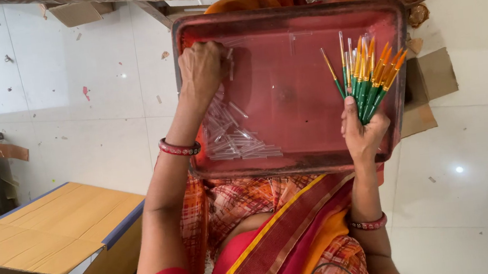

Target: The person sits with a red tray on their lap and repeatedly picks up small paintbrushes and clear plastic sleeves. They insert each brush into a sleeve and place the packaged brush into a blue crate on the table. The process is repeated for multiple brushes.

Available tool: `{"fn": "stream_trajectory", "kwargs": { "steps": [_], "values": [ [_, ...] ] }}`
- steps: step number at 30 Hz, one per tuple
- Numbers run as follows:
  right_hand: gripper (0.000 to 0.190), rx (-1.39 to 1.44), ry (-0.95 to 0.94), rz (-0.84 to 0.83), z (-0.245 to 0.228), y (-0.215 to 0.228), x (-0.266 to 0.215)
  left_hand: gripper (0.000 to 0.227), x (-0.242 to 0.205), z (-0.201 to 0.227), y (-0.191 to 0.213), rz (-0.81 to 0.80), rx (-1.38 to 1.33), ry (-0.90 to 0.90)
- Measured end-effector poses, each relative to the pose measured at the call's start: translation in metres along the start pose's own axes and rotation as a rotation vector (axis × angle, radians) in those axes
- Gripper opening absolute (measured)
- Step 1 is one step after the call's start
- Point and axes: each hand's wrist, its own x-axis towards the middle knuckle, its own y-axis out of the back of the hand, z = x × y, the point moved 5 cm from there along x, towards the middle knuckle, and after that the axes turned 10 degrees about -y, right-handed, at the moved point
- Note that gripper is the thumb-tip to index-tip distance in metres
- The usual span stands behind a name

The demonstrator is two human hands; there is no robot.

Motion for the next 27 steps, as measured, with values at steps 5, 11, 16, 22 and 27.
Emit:
{"fn": "stream_trajectory", "kwargs": {
  "steps": [5, 11, 16, 22, 27],
  "values": [
    [0.025, 0.269, -0.166, -0.125, -0.010, -0.013, -0.003, 0.039, -0.001, 0.026, -0.029, -0.088, -0.010, 0.006],
    [0.027, 0.398, -0.220, -0.131, -0.013, -0.017, -0.004, 0.019, 0.021, 0.032, -0.022, 0.081, -0.031, -0.148],
    [0.026, 0.415, -0.207, -0.141, -0.015, -0.016, -0.008, 0.019, 0.034, 0.023, -0.069, -0.102, 0.133, -0.136],
    [0.025, 0.522, -0.325, -0.187, -0.013, -0.013, -0.011, 0.015, 0.031, 0.033, -0.062, -0.083, 0.217, -0.194],
    [0.023, 0.646, -0.395, -0.248, -0.018, -0.017, -0.016, 0.018, 0.019, 0.038, -0.060, -0.131, 0.169, -0.258]
  ]
}}
